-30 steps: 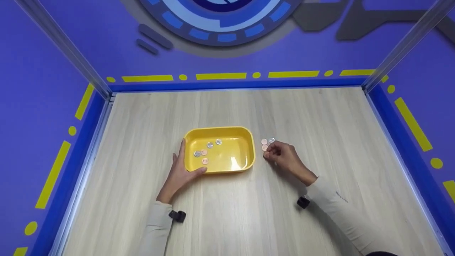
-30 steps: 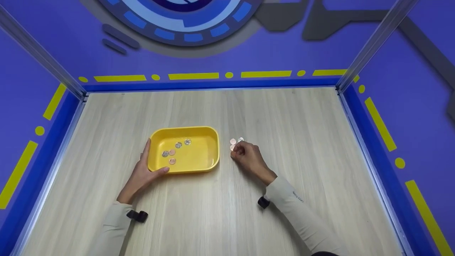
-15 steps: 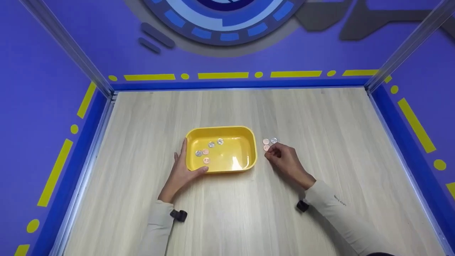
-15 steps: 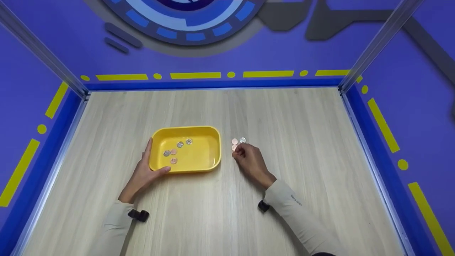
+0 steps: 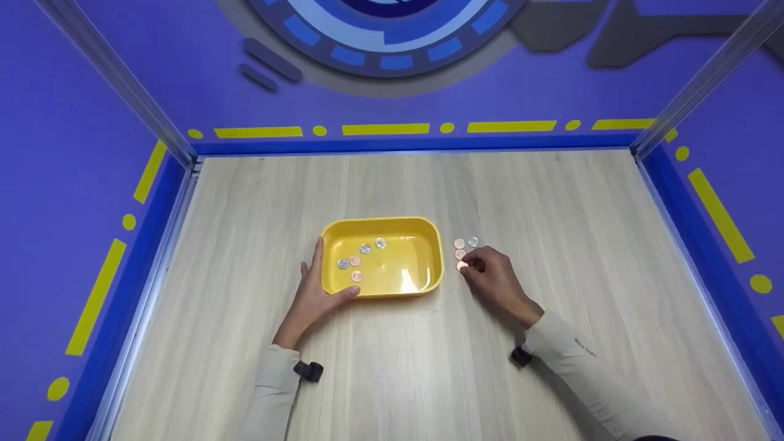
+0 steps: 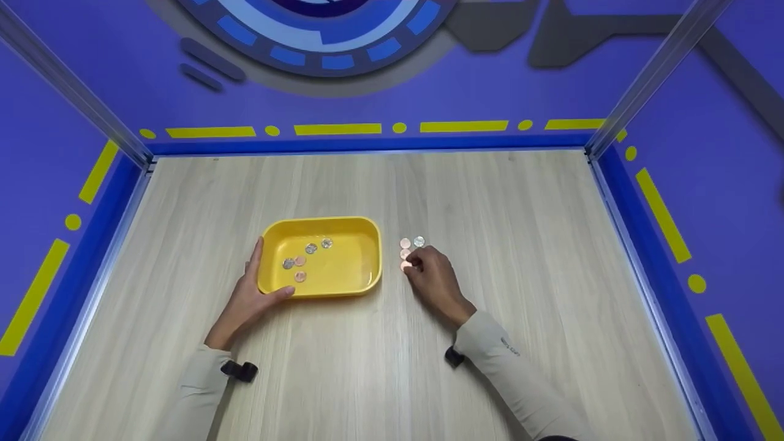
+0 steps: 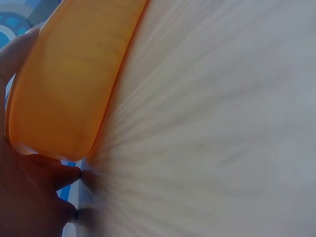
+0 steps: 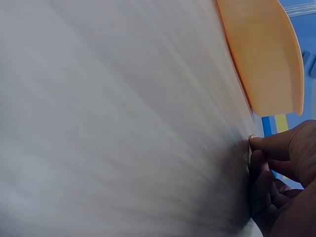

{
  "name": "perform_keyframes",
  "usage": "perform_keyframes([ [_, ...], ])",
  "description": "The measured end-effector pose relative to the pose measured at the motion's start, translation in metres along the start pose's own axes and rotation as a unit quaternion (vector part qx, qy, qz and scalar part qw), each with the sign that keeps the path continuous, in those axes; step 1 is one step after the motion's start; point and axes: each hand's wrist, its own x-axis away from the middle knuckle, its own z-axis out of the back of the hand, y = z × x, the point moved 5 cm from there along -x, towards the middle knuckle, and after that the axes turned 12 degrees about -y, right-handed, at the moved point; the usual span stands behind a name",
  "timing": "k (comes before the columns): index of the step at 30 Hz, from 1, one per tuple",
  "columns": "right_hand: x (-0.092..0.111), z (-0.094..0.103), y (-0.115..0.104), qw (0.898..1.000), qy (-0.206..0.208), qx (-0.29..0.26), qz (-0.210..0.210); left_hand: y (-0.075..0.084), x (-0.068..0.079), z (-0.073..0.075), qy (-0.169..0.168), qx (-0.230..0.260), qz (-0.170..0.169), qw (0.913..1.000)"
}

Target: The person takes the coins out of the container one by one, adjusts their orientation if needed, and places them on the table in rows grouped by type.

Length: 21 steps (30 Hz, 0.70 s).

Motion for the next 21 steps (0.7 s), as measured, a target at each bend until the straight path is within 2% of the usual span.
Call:
perform_keyframes([
  [9,0.0009,0.0007,-0.002,1.0,-0.008,0.023,-0.015,-0.0004,0.0,0.0001,0.0,-0.001,-0.012,0.9999],
  [16,0.0018,0.0002,-0.0026,1.0,-0.011,0.019,-0.018,-0.0006,0.0008,-0.0004,-0.002,0.007,0.009,0.9999],
  [21,-0.0019,0.004,-0.0072,1.0,-0.01,0.002,-0.025,-0.0012,0.0005,0.0001,-0.002,0.005,0.007,1.0],
])
